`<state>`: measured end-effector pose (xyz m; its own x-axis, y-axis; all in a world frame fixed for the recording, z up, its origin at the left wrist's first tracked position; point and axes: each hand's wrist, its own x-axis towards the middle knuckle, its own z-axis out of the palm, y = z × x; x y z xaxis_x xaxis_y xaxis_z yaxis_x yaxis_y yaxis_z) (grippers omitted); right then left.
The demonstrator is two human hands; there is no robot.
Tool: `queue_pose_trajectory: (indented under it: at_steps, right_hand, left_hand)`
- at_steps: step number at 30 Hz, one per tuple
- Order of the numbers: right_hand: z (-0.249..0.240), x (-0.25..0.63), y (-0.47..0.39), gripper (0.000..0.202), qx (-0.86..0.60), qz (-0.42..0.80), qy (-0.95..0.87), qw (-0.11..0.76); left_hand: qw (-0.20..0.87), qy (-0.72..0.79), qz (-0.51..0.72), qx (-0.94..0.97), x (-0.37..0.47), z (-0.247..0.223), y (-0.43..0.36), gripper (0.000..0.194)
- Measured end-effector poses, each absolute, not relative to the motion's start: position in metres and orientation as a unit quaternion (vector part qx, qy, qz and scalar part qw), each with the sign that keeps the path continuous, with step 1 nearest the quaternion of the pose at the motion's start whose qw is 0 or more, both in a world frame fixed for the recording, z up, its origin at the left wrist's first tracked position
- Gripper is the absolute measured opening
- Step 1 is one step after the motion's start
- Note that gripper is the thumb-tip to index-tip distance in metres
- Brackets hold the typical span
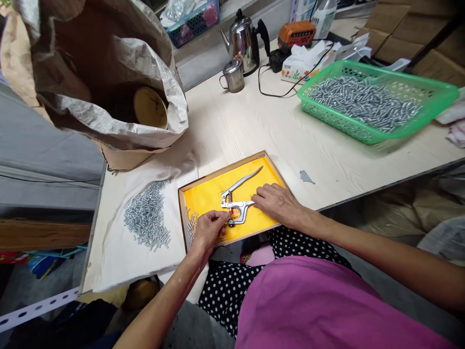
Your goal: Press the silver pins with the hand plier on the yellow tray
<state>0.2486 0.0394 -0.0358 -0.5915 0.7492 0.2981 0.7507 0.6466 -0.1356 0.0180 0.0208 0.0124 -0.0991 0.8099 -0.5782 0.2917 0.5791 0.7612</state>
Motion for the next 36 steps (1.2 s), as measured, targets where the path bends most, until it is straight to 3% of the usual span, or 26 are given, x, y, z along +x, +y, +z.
queue_pose_trajectory:
  at_steps: [14, 21, 36]
  right_hand:
    - [-0.035, 0.251, 0.039, 0.014, -0.421, 0.029, -0.894, 0.147]
    - [-0.032, 0.251, 0.040, 0.016, -0.418, 0.018, -0.900, 0.123]
    - [-0.023, 0.252, 0.038, 0.012, -0.414, 0.058, -0.903, 0.102]
  left_hand:
    - [0.518, 0.733, 0.145, 0.416, 0.027, 0.017, 0.030, 0.040]
    - [0.534, 0.719, 0.046, 0.442, 0.021, 0.023, 0.041, 0.044]
    - [0.566, 0.688, 0.026, 0.454, 0.019, 0.024, 0.039, 0.045]
